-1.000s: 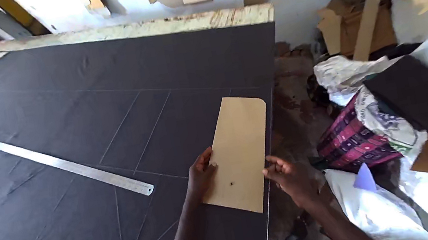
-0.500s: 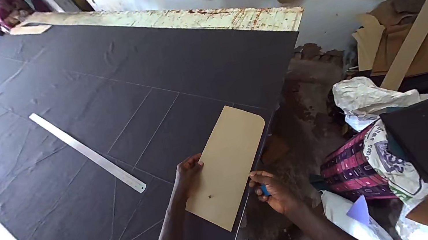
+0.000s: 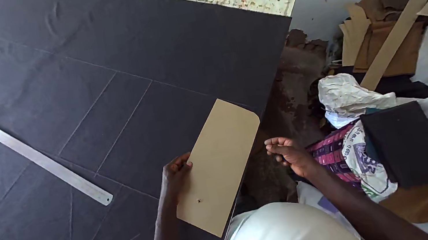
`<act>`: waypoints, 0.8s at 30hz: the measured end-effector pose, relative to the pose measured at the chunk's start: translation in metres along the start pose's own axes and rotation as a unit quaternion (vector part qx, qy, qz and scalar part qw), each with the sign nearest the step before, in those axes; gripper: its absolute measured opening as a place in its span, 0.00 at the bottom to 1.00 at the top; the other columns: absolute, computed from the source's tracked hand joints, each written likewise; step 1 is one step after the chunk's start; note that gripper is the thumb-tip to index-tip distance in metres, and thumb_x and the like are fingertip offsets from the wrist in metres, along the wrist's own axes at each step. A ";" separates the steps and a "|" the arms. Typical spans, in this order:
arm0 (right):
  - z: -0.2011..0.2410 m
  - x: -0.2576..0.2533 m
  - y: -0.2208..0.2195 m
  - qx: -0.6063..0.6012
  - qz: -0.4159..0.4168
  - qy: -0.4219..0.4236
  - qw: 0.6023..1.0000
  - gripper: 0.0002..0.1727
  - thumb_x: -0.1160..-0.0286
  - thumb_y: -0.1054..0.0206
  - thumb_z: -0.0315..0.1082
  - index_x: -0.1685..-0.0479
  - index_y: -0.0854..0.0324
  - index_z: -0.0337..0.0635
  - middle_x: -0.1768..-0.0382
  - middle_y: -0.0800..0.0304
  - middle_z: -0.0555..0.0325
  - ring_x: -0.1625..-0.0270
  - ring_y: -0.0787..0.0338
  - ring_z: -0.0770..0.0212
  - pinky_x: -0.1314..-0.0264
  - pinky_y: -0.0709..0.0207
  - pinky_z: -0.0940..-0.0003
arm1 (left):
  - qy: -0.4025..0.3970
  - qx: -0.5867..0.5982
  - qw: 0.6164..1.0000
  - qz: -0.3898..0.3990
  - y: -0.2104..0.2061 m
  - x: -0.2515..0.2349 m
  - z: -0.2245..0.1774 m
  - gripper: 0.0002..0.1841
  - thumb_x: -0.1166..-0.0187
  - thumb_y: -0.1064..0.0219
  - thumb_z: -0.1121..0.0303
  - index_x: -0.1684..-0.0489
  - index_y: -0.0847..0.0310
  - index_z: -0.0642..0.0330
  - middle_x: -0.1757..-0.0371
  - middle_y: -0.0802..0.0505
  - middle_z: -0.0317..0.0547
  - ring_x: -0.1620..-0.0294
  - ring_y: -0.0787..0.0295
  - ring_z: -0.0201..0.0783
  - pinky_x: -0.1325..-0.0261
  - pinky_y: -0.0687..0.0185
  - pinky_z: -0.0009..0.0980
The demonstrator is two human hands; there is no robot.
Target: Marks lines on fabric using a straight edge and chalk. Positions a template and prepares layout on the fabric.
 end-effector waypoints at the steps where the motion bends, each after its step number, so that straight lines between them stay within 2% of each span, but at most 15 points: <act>1: 0.016 -0.022 0.003 0.014 -0.009 0.007 1.000 0.15 0.19 0.30 0.36 0.36 0.14 0.48 0.59 0.08 0.57 0.80 0.26 0.70 0.82 0.36 0.77 | 0.002 0.003 1.000 0.001 -0.001 -0.004 -0.001 0.15 0.13 0.37 0.72 0.32 0.15 0.58 0.51 0.05 0.50 0.58 0.07 0.42 0.53 0.09 0.41; 4: 0.053 -0.078 0.010 0.112 -0.027 0.047 0.992 0.14 0.20 0.29 0.33 0.40 0.13 0.41 0.60 0.07 0.55 0.77 0.22 0.68 0.78 0.31 0.73 | 0.007 -0.027 1.000 -0.005 -0.006 -0.008 0.002 0.16 0.13 0.37 0.71 0.30 0.15 0.56 0.49 0.05 0.48 0.56 0.07 0.41 0.51 0.09 0.42; 5: 0.062 -0.094 0.012 0.159 -0.029 0.061 0.985 0.13 0.21 0.28 0.33 0.41 0.12 0.41 0.59 0.07 0.55 0.73 0.19 0.66 0.73 0.27 0.69 | 0.000 -0.068 0.998 -0.012 -0.007 -0.007 0.002 0.16 0.12 0.37 0.69 0.30 0.15 0.55 0.47 0.05 0.46 0.54 0.06 0.40 0.48 0.09 0.43; 7: 0.076 -0.130 0.015 0.254 -0.019 0.093 0.963 0.15 0.21 0.27 0.36 0.40 0.12 0.41 0.57 0.07 0.52 0.64 0.13 0.60 0.61 0.19 0.59 | -0.034 -0.178 0.983 -0.041 -0.005 -0.005 -0.002 0.16 0.13 0.36 0.66 0.30 0.14 0.50 0.42 0.09 0.43 0.45 0.10 0.41 0.41 0.12 0.50; 8: 0.080 -0.145 0.016 0.301 -0.010 0.099 0.948 0.16 0.22 0.27 0.37 0.39 0.12 0.42 0.55 0.07 0.51 0.59 0.10 0.57 0.54 0.16 0.54 | -0.046 -0.212 0.974 -0.061 -0.005 0.002 -0.005 0.17 0.13 0.36 0.65 0.29 0.14 0.48 0.39 0.12 0.44 0.41 0.14 0.45 0.39 0.16 0.54; 10: 0.087 -0.165 0.016 0.373 0.014 0.105 0.922 0.16 0.22 0.26 0.40 0.40 0.11 0.45 0.54 0.06 0.51 0.54 0.08 0.55 0.46 0.15 0.47 | -0.041 -0.238 0.963 -0.121 -0.003 0.030 -0.008 0.19 0.14 0.35 0.62 0.27 0.16 0.47 0.29 0.14 0.45 0.30 0.19 0.52 0.31 0.22 0.62; 12: 0.089 -0.181 0.017 0.413 0.046 0.119 0.902 0.14 0.23 0.26 0.41 0.45 0.09 0.46 0.57 0.06 0.52 0.56 0.08 0.54 0.47 0.16 0.45 | -0.014 -0.224 0.950 -0.216 -0.003 0.069 0.006 0.21 0.16 0.34 0.59 0.25 0.18 0.47 0.28 0.15 0.44 0.29 0.18 0.49 0.30 0.19 0.58; 14: 0.092 -0.191 0.019 0.435 0.072 0.136 0.887 0.11 0.23 0.26 0.41 0.49 0.08 0.47 0.59 0.06 0.53 0.57 0.08 0.54 0.47 0.16 0.44 | 0.025 -0.180 0.926 -0.331 -0.015 0.118 0.021 0.22 0.18 0.32 0.61 0.26 0.18 0.54 0.33 0.14 0.52 0.39 0.15 0.47 0.40 0.15 0.51; 17: 0.100 -0.203 0.020 0.448 0.125 0.158 0.871 0.11 0.21 0.27 0.41 0.50 0.08 0.46 0.58 0.05 0.53 0.56 0.08 0.55 0.46 0.16 0.44 | 0.104 -0.104 0.879 -0.454 -0.056 0.183 0.037 0.25 0.20 0.29 0.64 0.24 0.21 0.61 0.30 0.14 0.55 0.31 0.15 0.45 0.30 0.15 0.45; 19: 0.102 -0.210 0.018 0.449 0.160 0.165 0.863 0.11 0.21 0.27 0.41 0.49 0.07 0.47 0.56 0.05 0.54 0.54 0.07 0.55 0.45 0.16 0.43 | 0.141 -0.043 0.855 -0.497 -0.087 0.202 0.043 0.27 0.21 0.29 0.65 0.23 0.24 0.64 0.29 0.13 0.54 0.30 0.15 0.43 0.28 0.17 0.43; 24: 0.110 -0.229 0.009 0.439 0.228 0.188 0.848 0.08 0.24 0.25 0.39 0.56 0.07 0.45 0.62 0.06 0.51 0.59 0.08 0.53 0.52 0.18 0.40 | 0.181 0.067 0.822 -0.536 -0.128 0.189 0.029 0.25 0.17 0.32 0.70 0.21 0.27 0.63 0.27 0.14 0.54 0.30 0.15 0.45 0.27 0.19 0.47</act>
Point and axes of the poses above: each hand's wrist, its own x-axis away from the middle knuckle, its own y-axis out of the back of the hand, z = x × y, the point moved 4 cm from there along -x, towards the middle knuckle
